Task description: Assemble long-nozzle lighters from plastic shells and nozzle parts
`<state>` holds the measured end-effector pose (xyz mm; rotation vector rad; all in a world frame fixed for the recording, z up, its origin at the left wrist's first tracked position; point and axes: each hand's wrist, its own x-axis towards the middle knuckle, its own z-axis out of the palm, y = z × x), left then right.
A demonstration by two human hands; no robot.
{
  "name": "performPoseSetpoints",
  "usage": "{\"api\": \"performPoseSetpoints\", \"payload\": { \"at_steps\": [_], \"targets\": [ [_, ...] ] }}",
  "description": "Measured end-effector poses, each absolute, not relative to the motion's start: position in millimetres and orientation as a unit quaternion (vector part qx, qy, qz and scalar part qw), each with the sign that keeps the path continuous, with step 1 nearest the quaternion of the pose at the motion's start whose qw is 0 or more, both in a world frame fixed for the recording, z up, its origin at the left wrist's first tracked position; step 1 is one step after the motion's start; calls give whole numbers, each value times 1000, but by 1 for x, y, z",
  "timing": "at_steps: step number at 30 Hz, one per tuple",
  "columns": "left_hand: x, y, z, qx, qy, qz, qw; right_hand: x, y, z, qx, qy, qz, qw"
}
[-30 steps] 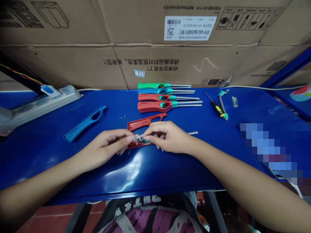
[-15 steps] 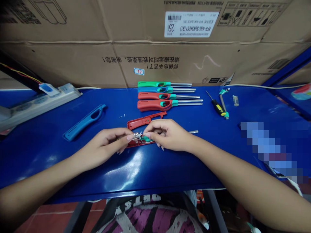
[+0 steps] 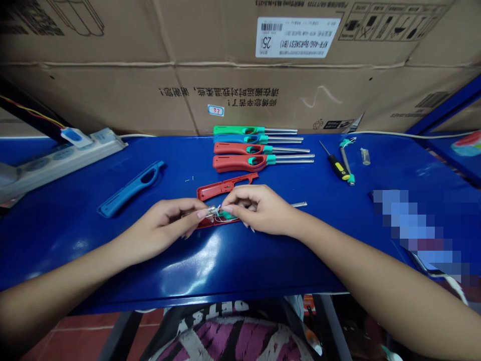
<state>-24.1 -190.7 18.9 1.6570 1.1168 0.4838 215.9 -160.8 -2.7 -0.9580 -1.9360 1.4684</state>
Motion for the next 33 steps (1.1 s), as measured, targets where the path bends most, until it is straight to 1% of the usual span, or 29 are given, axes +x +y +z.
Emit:
{"api": "performPoseSetpoints", "payload": {
  "at_steps": [22, 28, 33],
  "targets": [
    [-23, -190, 16, 696, 461, 203, 511, 214, -162, 0, -344, -741, 508, 272],
    [-22, -190, 16, 710, 460, 212, 489, 214, -162, 0, -347, -746, 498, 276],
    [-22, -189, 16, 701, 459, 208, 504, 213, -163, -1, -355, -737, 505, 275]
  ]
}}
